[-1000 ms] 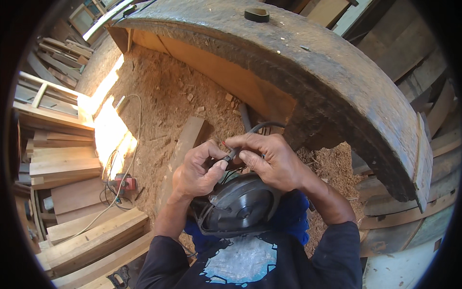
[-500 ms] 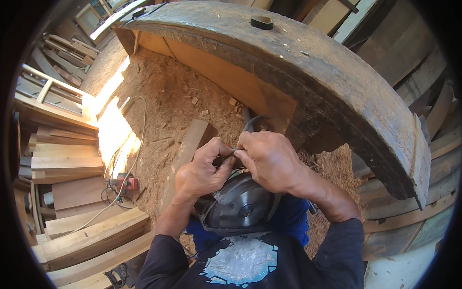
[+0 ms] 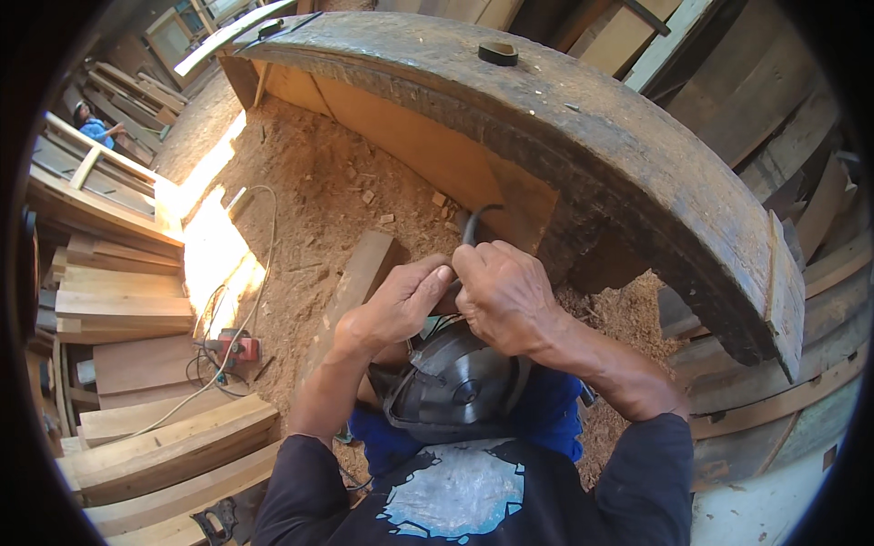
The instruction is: The person repairs an electrical cord by stripping wire insulation using a small tool and twisting the exposed wire ends together.
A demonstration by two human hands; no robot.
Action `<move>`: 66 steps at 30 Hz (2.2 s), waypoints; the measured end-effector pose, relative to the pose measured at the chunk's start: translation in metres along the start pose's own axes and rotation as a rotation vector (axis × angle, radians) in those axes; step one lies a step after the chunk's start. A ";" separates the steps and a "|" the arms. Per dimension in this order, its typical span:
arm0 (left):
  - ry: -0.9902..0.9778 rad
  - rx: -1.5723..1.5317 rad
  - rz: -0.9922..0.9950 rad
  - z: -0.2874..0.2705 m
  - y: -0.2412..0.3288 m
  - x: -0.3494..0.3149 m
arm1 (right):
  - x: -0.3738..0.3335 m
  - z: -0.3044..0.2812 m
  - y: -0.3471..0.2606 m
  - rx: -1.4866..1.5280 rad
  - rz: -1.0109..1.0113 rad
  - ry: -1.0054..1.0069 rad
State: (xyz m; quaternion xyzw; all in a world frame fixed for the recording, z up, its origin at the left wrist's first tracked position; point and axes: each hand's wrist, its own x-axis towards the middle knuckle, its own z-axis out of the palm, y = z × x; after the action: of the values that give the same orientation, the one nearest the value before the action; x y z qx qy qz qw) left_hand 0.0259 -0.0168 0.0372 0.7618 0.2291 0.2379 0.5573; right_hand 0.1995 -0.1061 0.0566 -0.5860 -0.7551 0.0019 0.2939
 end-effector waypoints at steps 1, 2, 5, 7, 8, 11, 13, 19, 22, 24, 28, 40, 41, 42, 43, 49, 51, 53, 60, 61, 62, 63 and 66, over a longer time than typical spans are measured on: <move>-0.061 -0.119 -0.055 0.001 0.000 0.003 | 0.002 0.000 0.000 0.022 -0.071 0.055; -0.060 -0.116 -0.054 0.002 -0.005 0.006 | 0.004 0.001 0.002 0.022 -0.073 0.058; -0.010 0.006 0.145 0.002 -0.019 0.009 | 0.010 0.006 0.005 0.045 -0.116 0.141; -0.002 -0.042 0.157 -0.001 -0.020 0.006 | 0.011 0.009 0.004 0.193 -0.079 0.157; -0.001 -0.043 0.157 -0.002 -0.018 0.004 | 0.011 0.011 0.004 0.192 -0.079 0.157; -0.024 -0.046 0.119 -0.006 -0.009 0.000 | 0.011 0.017 0.002 0.332 -0.011 0.226; -0.013 -0.090 0.150 -0.006 -0.009 -0.001 | 0.011 0.017 -0.003 0.524 0.100 0.212; -0.080 -0.335 0.017 -0.012 -0.021 -0.007 | 0.015 0.021 0.005 0.837 0.210 0.104; -0.025 -0.445 0.011 -0.008 -0.021 -0.005 | 0.019 0.003 0.001 0.735 0.222 0.047; -0.016 -0.459 0.004 -0.008 -0.023 -0.003 | 0.020 -0.010 -0.001 0.680 0.195 0.022; -0.024 -0.499 -0.010 -0.013 -0.029 -0.005 | 0.021 -0.021 -0.002 0.673 0.196 -0.009; 0.088 -0.117 0.165 0.001 -0.013 -0.010 | 0.014 -0.027 -0.024 0.219 0.145 -0.019; 0.057 -0.138 0.121 0.001 -0.013 -0.012 | 0.013 -0.023 -0.026 0.113 0.090 -0.022; 0.022 -0.157 0.078 0.002 -0.010 -0.012 | 0.012 -0.022 -0.026 0.006 0.037 -0.021; 0.026 -0.152 0.082 0.004 -0.009 -0.011 | 0.010 -0.022 -0.026 0.006 0.031 -0.017; -0.001 -0.043 -0.019 0.004 -0.012 0.005 | 0.008 -0.010 -0.013 -0.053 -0.045 0.037; -0.058 -0.178 -0.035 0.001 -0.014 0.007 | 0.010 -0.004 -0.010 -0.005 -0.086 0.142; -0.122 -0.313 -0.050 0.000 -0.017 0.008 | 0.013 0.003 -0.006 0.055 -0.063 0.169; -0.028 -0.393 0.134 0.003 -0.045 0.000 | 0.026 -0.036 -0.043 0.154 -0.005 0.041; -0.014 -0.452 0.174 0.002 -0.047 0.001 | 0.029 -0.051 -0.054 0.161 -0.023 0.042; -0.002 -0.449 0.175 0.000 -0.050 0.001 | 0.032 -0.064 -0.071 0.421 -0.051 -0.006; 0.035 -0.474 0.153 0.000 -0.053 0.000 | 0.033 -0.073 -0.086 0.680 -0.070 -0.058; 0.023 -0.481 0.108 -0.001 -0.053 0.003 | 0.023 -0.085 -0.113 1.350 -0.557 -0.054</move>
State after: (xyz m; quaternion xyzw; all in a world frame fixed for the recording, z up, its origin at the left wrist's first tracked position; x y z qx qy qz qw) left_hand 0.0237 0.0006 -0.0134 0.6156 0.1314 0.3237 0.7064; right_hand 0.1345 -0.1502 0.1757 -0.0630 -0.7175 0.4066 0.5621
